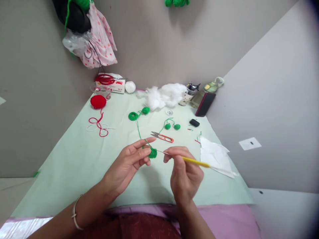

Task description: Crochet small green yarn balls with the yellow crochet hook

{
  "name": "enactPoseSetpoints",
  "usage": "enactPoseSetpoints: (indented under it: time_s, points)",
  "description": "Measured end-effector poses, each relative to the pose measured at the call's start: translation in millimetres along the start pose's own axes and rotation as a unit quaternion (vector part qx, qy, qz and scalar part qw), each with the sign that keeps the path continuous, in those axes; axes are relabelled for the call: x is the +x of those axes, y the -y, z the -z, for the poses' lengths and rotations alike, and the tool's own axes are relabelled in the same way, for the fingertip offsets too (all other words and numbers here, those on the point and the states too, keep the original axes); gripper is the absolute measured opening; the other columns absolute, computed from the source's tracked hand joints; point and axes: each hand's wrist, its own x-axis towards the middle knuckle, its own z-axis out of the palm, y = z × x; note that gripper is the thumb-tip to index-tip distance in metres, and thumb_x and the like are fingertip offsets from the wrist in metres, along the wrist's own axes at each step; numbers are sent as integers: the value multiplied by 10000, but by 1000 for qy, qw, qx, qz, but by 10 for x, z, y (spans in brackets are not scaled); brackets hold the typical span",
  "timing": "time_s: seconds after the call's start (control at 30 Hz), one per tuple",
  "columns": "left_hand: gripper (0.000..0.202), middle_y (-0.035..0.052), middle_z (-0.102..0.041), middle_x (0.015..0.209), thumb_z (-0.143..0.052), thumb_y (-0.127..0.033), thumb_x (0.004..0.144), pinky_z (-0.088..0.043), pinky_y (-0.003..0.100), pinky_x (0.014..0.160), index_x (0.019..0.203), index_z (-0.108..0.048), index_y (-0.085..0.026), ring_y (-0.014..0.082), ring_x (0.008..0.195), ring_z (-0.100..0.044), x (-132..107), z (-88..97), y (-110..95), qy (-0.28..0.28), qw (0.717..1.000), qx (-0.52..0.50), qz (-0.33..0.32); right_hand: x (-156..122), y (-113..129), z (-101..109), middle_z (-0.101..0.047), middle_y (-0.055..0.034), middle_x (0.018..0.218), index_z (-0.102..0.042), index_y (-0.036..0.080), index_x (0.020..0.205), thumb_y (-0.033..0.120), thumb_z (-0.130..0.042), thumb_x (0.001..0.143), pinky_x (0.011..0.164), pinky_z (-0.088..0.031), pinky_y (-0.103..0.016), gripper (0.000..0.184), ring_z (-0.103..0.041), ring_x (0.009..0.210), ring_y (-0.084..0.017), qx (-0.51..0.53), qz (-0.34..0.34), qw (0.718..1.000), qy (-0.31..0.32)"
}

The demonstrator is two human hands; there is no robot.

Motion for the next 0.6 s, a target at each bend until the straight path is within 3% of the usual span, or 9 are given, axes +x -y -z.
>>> enactPoseSetpoints:
  time_s: [0.07, 0.17, 0.27, 0.33, 0.4, 0.53, 0.6]
  points:
    - [360, -22, -594, 831, -847, -283, 833, -447, 206, 640, 1184, -792, -220, 60, 633, -497, -4, -19, -12, 3, 999, 25, -26, 54, 20, -12, -708, -27, 859, -746, 244, 989, 174, -528, 1037, 625, -546, -315, 234, -637, 700, -154, 64, -51, 997, 2]
    - [393, -20, -605, 851, -855, -279, 815, -438, 220, 611, 1200, -783, -244, 69, 624, -495, -15, -60, 14, -11, 996, 68, -63, 64, 14, -43, -744, -47, 907, -760, 239, 998, 181, -562, 1022, 614, -563, -310, 207, -672, 750, -171, 43, -44, 998, 33]
    - [451, -22, -607, 825, -862, -280, 800, -415, 222, 587, 1240, -766, -245, 76, 612, -503, -10, -67, 60, -34, 993, 83, -71, -6, -16, -53, -753, -57, 964, -762, 268, 1115, 114, -587, 992, 680, -603, -335, 263, -713, 834, -192, -74, 49, 995, 40]
    - [441, -41, -550, 720, -858, -289, 806, -403, 218, 575, 1233, -771, -219, 65, 562, -438, 5, -48, 76, -17, 998, 51, -35, -49, -32, -40, -754, -75, 1039, -752, 290, 1204, 84, -621, 962, 716, -614, -346, 344, -728, 907, -210, -146, 126, 980, 43]
    - [386, -56, -485, 668, -844, -298, 827, -417, 212, 587, 1194, -792, -189, 52, 538, -351, 21, -20, 70, 5, 1000, -2, 7, -54, -29, -19, -758, -79, 1041, -749, 286, 1215, 73, -618, 959, 717, -611, -352, 357, -728, 904, -213, -155, 145, 976, 36]
    - [294, -36, -529, 752, -832, -279, 846, -467, 215, 644, 1124, -820, -187, 44, 566, -355, 36, -3, 36, -5, 999, -36, -1, 38, 16, 3, -733, -40, 859, -760, 243, 1021, 135, -554, 1012, 655, -573, -342, 233, -664, 713, -171, -29, 6, 1000, -8]
    - [295, -27, -582, 786, -843, -262, 831, -493, 237, 692, 1121, -818, -214, 57, 600, -427, 31, -23, 39, -8, 1000, -13, -24, 79, 22, -5, -734, -35, 852, -766, 237, 968, 189, -575, 1018, 651, -566, -332, 203, -656, 706, -164, 21, -41, 999, 9]
